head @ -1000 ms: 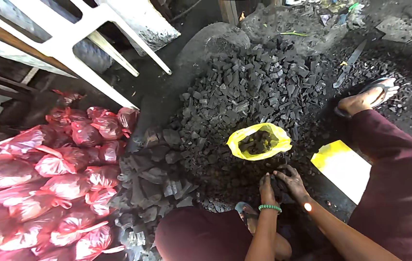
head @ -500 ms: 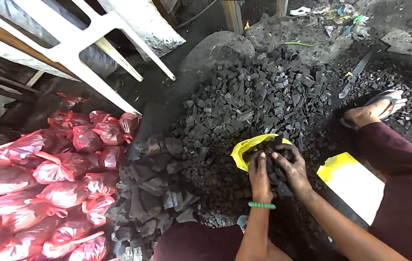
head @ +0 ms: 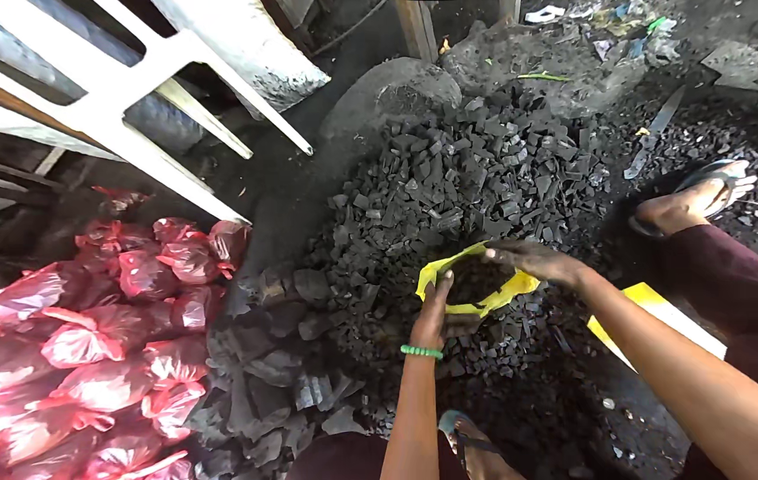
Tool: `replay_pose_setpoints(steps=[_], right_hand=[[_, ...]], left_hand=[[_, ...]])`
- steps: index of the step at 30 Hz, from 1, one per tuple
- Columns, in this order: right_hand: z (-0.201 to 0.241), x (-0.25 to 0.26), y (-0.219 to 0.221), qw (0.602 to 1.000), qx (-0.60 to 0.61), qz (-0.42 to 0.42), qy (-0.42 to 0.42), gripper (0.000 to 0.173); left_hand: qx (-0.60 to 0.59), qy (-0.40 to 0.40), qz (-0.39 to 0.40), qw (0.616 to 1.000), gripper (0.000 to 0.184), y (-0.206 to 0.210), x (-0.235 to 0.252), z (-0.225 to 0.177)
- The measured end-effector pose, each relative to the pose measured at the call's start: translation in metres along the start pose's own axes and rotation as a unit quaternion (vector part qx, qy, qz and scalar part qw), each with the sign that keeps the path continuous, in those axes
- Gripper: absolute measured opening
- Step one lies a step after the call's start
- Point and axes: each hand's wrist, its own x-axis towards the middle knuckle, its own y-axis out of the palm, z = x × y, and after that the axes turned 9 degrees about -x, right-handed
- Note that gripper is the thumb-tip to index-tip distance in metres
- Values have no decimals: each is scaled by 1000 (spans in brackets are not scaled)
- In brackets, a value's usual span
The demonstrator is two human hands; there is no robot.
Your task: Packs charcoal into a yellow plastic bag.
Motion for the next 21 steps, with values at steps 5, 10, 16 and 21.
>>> replay_pose_setpoints(steps=[5, 10, 16, 21], right_hand=[[-101, 16, -17, 960, 91, -224, 141, 42], [-167, 27, 26, 958, -131, -143, 212, 61], [-144, 12, 74, 939, -190, -71, 278, 62], [-144, -33, 115, 942, -152, -173, 243, 59]], left_hand=[[-210, 78, 93, 970, 46, -40, -8, 33], [-217, 68, -198, 953, 36, -29, 26, 88], [156, 61, -156, 974, 59, 43, 49, 131], [270, 50, -182, 944, 66, 61, 34, 144]])
